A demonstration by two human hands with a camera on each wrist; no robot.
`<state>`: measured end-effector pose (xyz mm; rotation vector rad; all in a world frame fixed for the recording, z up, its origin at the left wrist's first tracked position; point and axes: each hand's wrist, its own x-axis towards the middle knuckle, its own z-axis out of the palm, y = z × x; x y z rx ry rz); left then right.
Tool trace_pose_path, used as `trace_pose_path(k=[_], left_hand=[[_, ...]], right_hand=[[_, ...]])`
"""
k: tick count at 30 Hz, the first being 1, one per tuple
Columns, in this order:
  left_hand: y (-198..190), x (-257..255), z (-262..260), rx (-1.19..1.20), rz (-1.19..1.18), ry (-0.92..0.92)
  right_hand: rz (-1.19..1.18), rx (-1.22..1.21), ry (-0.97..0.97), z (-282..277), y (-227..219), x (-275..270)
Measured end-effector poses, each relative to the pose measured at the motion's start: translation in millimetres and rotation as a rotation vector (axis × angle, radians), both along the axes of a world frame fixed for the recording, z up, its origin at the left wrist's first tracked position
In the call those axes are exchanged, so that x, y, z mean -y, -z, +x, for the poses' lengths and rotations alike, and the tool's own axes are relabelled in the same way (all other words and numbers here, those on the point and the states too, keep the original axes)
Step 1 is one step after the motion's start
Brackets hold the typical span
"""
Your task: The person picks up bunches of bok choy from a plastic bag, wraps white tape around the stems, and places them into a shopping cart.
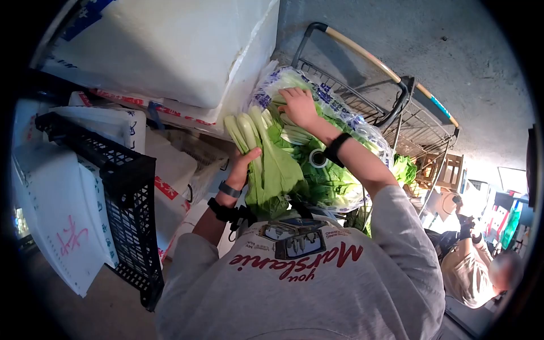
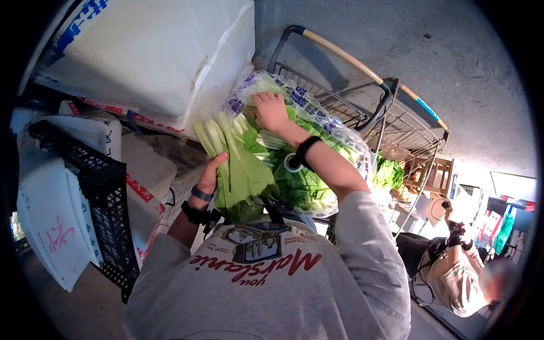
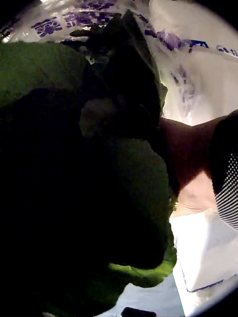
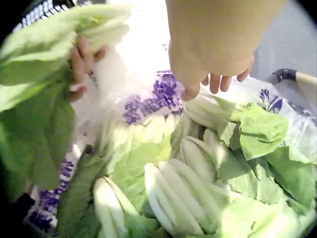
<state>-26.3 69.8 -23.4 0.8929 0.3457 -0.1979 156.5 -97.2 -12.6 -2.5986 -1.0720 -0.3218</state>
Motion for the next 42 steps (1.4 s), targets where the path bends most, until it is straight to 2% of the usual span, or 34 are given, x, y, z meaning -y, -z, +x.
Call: trace_pose_path(k=[1,3,4,5,7,8,9,12,13,15,16,17,19,21,23,27,29,31,33,35,37,38,41,42], left_hand=[[-5,0,-4,0.003,0.009,0.000],[-15,4,-12,0.043,0.029,-0.031],[-16,4,-17,0.041,0.082,-0.067],[-11,1,-21,0.041,0.085,-0.070],[-4,-4,-28,0.018,0.035,-0.061],[-1,-6,-30,0.027,0.045,-0.063],[-3,-7,-31,0.031,0.038,-0.070],[-17,-8,-29,0.038,0.028,-0.062],[-24,-7,-28,0.039,0.023,-0.064],[-33,-5,-27,0.031,-0.028,-0.038],[-32,-5,-25,0.041,-0.014,-0.016],[-32,-4,-25,0.039,-0.013,-0.012],[-35,-1,-23,0.099,0.092,-0.010],[-34,2,-21,0.106,0.098,0.021],[-28,5,-21,0.114,0.109,0.064],[-20,22,-11,0.209,0.045,0.182],[-28,33,-9,0.194,0.017,0.149],[-36,41,-6,0.193,-0.026,0.144],[-43,48,-4,0.142,-0.003,0.161],[-33,55,-4,0.145,0.002,0.171],[-28,63,-5,0.150,-0.051,0.111],[-19,63,-5,0.183,0.031,0.125],[-26,70,0,0.091,0.070,0.054],[-41,72,2,0.051,0.033,0.021]], right_hand=[[0.009,0.003,0.000,8,10,-3],[-0.362,0.017,0.008,19,22,-9],[-0.259,0.020,0.006,21,25,-7],[-0.256,0.020,0.003,23,28,-2],[0.069,-0.042,-0.030,24,20,11],[0.198,-0.158,-0.032,24,15,19],[0.190,-0.154,-0.039,22,8,26],[0.445,-0.676,0.155,11,-13,50],[0.438,-0.675,0.154,9,-15,58],[0.849,-0.799,0.028,4,-18,72],[0.911,-0.770,-0.024,-2,-36,76],[1.032,-0.794,0.004,-8,-50,80],[1.108,-0.803,0.094,-24,-83,87],[1.133,-0.840,0.176,-44,-105,84],[1.149,-1.083,0.206,-71,-109,68],[1.139,-1.301,0.329,-122,-102,19],[1.400,-1.264,0.409,-131,-97,4],[1.373,-1.280,0.367,-130,-100,10],[1.414,-1.286,0.436,-135,-105,12],[1.391,-1.242,0.437,-137,-93,13],[1.345,-1.099,0.472,-137,-80,11],[1.304,-1.073,0.481,-134,-53,11],[1.378,-1.157,0.479,-129,-38,6],[1.275,-1.044,0.523,-125,-27,4]])
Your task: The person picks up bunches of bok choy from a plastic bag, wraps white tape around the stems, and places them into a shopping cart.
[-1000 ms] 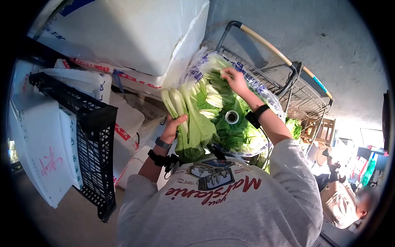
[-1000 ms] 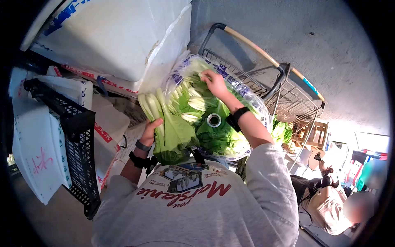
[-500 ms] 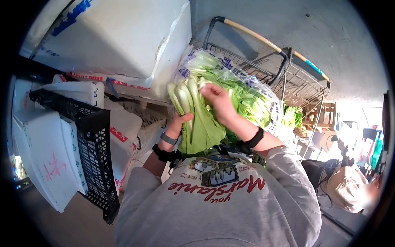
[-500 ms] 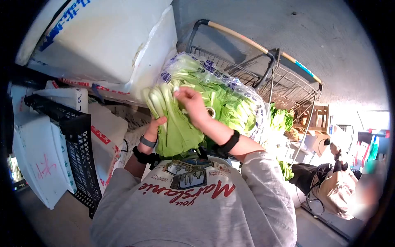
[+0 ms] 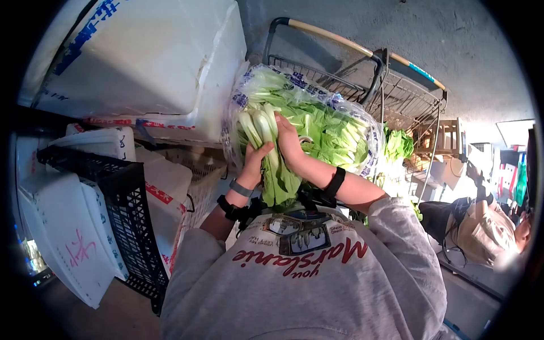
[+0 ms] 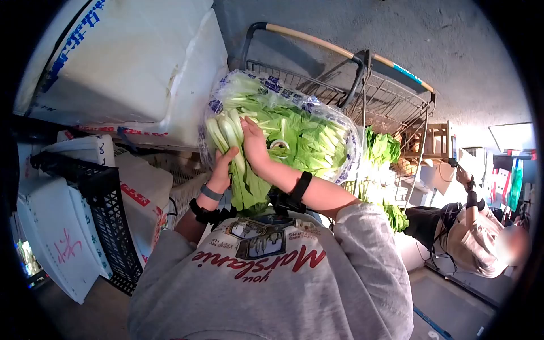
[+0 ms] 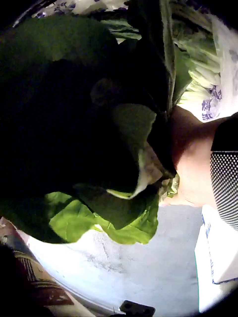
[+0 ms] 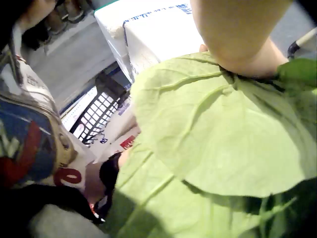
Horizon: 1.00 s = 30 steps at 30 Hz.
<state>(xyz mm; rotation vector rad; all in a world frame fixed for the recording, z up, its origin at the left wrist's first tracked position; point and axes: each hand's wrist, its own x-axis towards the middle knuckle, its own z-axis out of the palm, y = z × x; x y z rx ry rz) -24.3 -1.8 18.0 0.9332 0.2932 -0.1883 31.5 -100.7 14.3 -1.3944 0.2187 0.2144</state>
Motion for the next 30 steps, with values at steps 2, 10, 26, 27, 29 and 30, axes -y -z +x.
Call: trace_pose_path(k=[2,10,26,27,29,30], left_hand=[[4,-2,3,-0.028,0.014,0.008],[57,-39,-16,-0.076,-0.208,-0.002],[-21,-34,-94,0.102,-0.050,-0.093],[-24,-27,-95,0.056,-0.082,-0.012],[-20,-15,-95,0.012,-0.125,-0.046],[-19,-8,-89,0.036,-0.120,-0.041]], right_hand=[[-0.028,-0.029,-0.049,8,17,4],[0.070,-0.181,-0.416,32,-41,73],[-0.372,0.336,-0.781,23,4,155],[-0.373,0.350,-0.794,22,-12,158],[-0.150,0.390,-0.803,16,-53,161],[-0.155,0.430,-0.822,14,-67,163]])
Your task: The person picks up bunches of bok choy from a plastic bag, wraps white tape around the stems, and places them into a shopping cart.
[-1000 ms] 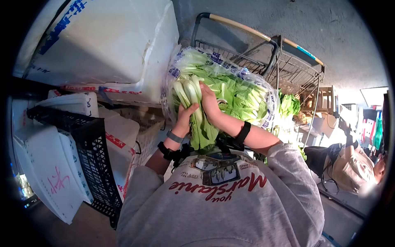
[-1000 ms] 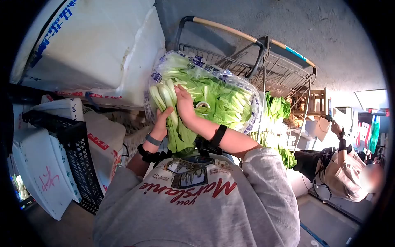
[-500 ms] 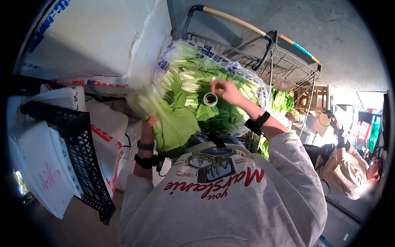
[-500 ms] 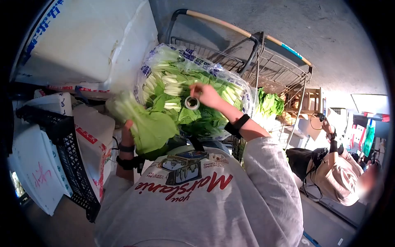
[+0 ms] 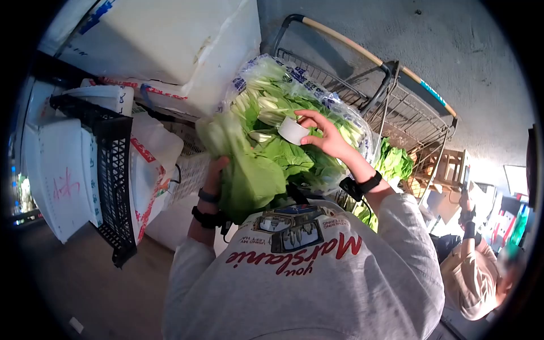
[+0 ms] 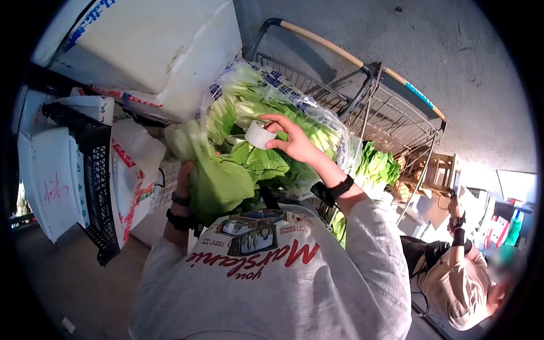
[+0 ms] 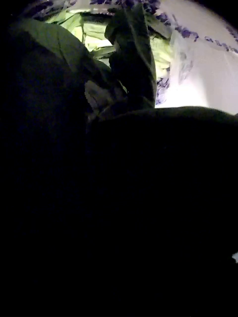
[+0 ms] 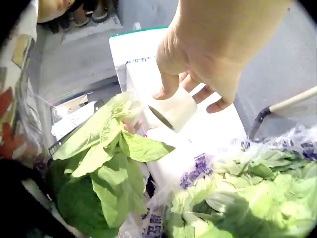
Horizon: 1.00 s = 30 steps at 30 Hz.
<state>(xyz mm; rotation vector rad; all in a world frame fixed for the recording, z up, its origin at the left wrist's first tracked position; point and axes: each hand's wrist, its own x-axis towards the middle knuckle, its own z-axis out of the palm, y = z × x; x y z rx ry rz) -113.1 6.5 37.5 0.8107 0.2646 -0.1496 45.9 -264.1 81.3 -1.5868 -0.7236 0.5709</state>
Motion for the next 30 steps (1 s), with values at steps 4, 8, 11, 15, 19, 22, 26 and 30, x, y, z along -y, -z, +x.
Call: trace_pose_path(k=[4,8,11,15,19,22,26,30], left_hand=[[-23,21,18,0.003,0.121,0.061],[-35,48,42,0.156,0.160,0.166],[-32,60,53,0.260,0.157,0.224],[-32,73,55,0.156,0.158,0.197],[-31,75,55,0.135,0.256,0.202],[-34,76,57,0.123,0.266,0.201],[-31,72,61,0.067,0.264,0.200],[-27,64,69,0.051,0.216,0.201]], right_hand=[[0.012,0.031,0.013,-10,-33,7],[-0.049,0.178,0.070,-19,-45,13],[-0.190,0.366,0.066,-23,-52,18],[-0.262,0.354,0.042,-26,-49,23],[-0.277,0.344,0.014,-27,-48,25],[-0.279,0.354,-0.013,-25,-49,26],[-0.330,0.389,-0.014,-21,-55,29],[-0.400,0.295,-0.140,-8,-53,33]])
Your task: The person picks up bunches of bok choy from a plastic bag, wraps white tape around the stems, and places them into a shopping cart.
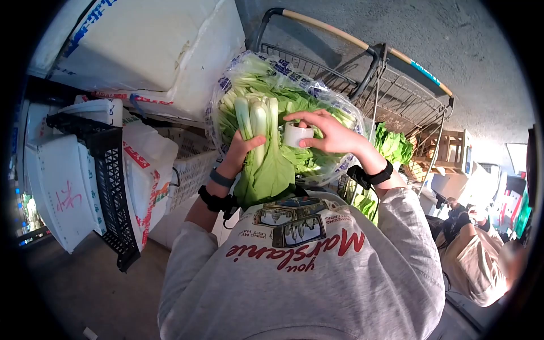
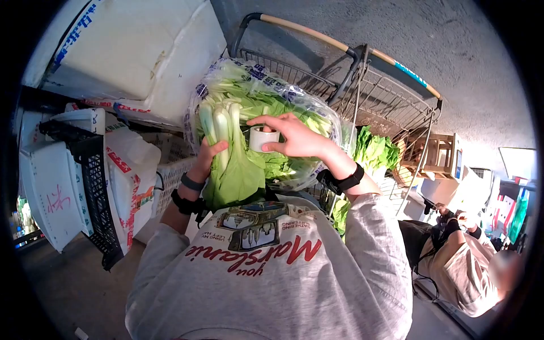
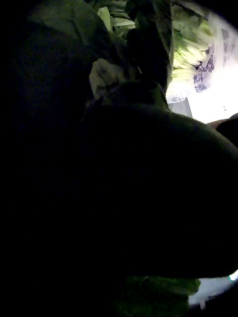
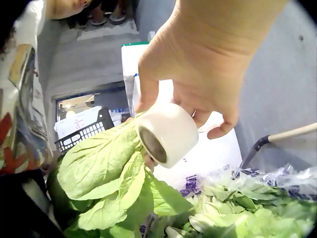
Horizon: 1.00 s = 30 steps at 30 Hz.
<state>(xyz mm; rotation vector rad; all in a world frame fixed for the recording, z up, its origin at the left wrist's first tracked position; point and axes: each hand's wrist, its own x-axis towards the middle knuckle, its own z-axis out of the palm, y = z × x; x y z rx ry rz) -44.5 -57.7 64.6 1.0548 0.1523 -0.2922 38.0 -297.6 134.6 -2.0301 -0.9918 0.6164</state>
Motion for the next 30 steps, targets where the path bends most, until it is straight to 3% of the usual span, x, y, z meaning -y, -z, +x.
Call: trace_pose_path(k=[2,4,11,21,24,27,28,29,30], left_hand=[[-3,-3,3,-0.075,0.061,0.009],[0,-8,7,-0.092,0.058,0.005],[-5,-8,17,-0.147,0.086,0.031],[-10,-2,26,-0.114,0.035,0.103],[-2,5,37,0.093,0.188,0.297],[3,17,42,0.121,0.300,0.452],[2,27,44,0.311,0.361,0.417],[-2,31,43,0.200,0.421,0.513],[0,38,43,0.272,0.486,0.529]], right_hand=[[0.021,-0.012,-0.037,10,8,3],[0.297,-0.405,-0.032,20,13,7],[0.505,-0.701,-0.013,22,20,20],[0.645,-0.651,0.120,22,13,19],[0.474,-0.405,0.068,16,-20,2],[0.385,-0.324,-0.022,21,-34,-25],[0.340,-0.353,0.014,22,-37,-35],[0.339,-0.352,0.015,25,-36,-42],[0.278,-0.350,-0.007,30,-34,-48]])
